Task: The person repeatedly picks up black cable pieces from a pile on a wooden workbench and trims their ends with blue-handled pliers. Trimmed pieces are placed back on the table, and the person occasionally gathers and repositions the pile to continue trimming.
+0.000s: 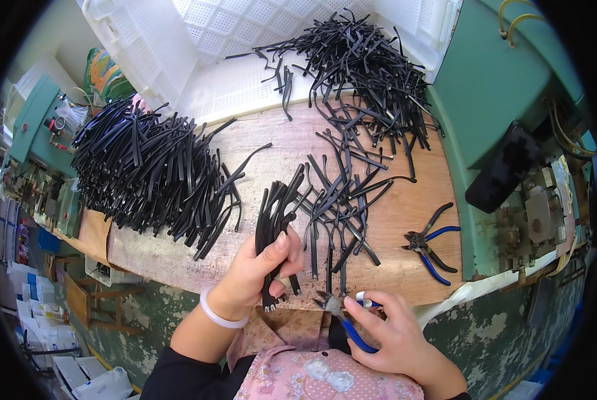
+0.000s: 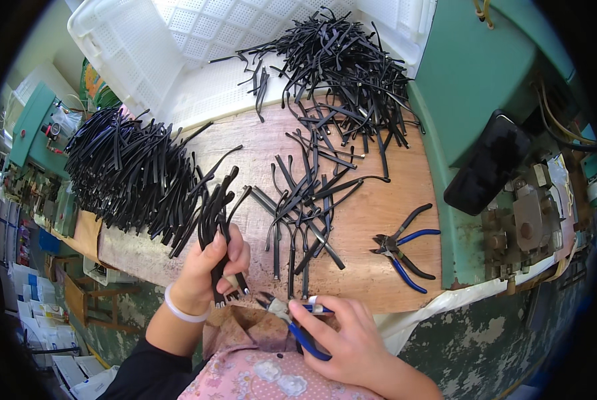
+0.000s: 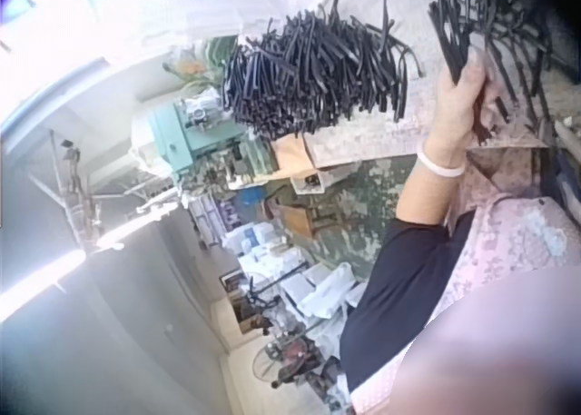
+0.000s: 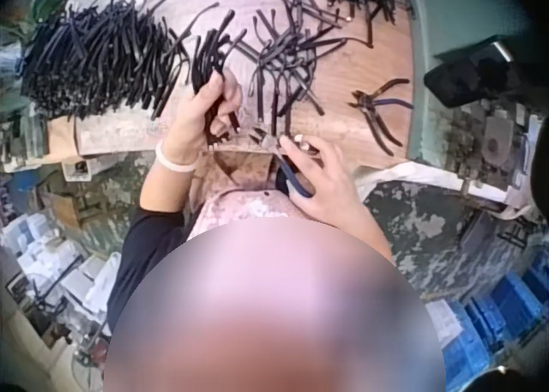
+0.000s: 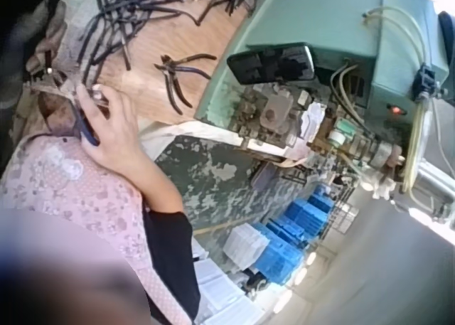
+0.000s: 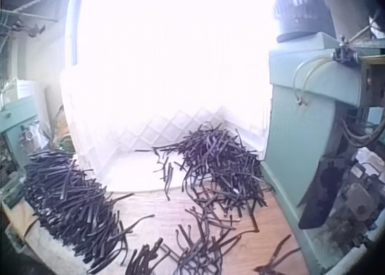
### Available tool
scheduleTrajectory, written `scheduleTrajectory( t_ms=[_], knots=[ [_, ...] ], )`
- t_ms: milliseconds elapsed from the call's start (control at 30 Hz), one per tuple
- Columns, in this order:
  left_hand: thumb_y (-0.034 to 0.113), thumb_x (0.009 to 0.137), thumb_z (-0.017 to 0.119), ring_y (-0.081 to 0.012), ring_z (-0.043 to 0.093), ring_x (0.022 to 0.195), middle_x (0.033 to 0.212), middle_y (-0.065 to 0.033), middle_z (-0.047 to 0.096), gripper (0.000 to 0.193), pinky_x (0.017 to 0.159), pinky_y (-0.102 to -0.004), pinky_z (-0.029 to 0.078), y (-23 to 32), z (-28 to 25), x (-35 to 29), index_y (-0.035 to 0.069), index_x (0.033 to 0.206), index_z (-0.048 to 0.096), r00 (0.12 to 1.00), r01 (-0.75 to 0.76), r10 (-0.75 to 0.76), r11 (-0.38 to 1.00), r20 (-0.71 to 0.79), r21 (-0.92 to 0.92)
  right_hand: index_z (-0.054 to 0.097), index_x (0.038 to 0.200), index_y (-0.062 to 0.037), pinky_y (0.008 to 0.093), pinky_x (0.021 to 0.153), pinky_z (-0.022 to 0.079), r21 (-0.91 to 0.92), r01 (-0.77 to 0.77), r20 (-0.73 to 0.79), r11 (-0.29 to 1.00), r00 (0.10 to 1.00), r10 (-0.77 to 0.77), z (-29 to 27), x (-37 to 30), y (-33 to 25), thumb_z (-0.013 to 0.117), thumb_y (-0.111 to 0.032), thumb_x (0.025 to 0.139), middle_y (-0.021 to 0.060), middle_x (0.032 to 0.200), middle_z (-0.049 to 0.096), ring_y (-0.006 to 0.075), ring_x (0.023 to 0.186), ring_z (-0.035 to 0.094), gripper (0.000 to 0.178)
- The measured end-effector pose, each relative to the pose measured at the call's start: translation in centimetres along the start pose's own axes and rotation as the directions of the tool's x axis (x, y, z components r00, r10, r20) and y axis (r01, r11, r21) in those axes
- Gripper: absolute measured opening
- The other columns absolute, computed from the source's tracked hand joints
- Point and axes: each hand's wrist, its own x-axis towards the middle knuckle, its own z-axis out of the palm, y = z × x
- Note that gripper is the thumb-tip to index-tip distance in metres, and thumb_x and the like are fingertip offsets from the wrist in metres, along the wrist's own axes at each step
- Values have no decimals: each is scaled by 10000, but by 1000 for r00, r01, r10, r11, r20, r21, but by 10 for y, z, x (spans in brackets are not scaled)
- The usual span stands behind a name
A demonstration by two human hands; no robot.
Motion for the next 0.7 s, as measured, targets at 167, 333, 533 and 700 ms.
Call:
scheduleTrajectory(
  t_ms=[167,333,533,700],
  knots=[
    [440,989,473,-40,331,373,589,14,401,398,360,-197,302,-7,5,-1,91,803,423,995,9,8,985,96,-172,579,1319,-215,409,846,408,-138,110,111,984,989,-95,-11,10,-9,744,-213,655,115,1171,519,283,990,511,684],
    [450,985,478,-39,315,365,584,14,407,405,365,-194,308,-6,7,-1,94,800,424,993,-5,32,976,117,-218,578,1323,-222,391,812,410,-217,143,109,966,987,-121,-14,13,-11,738,-212,661,103,1139,520,270,966,504,681],
    [529,964,456,-51,360,365,572,55,410,395,396,-207,327,-20,24,-19,162,833,392,868,-487,493,869,-62,91,604,1281,-188,386,781,430,-75,49,142,996,989,-38,-15,9,-9,789,-174,614,102,1098,521,280,899,524,693],
    [519,969,399,-41,393,385,645,36,436,383,418,-181,405,-38,34,-24,145,893,366,631,-717,772,619,-80,322,597,1291,-167,358,741,444,-4,16,119,1000,993,-15,-19,16,-20,790,-139,601,116,1095,520,273,858,534,717]
  ],
)
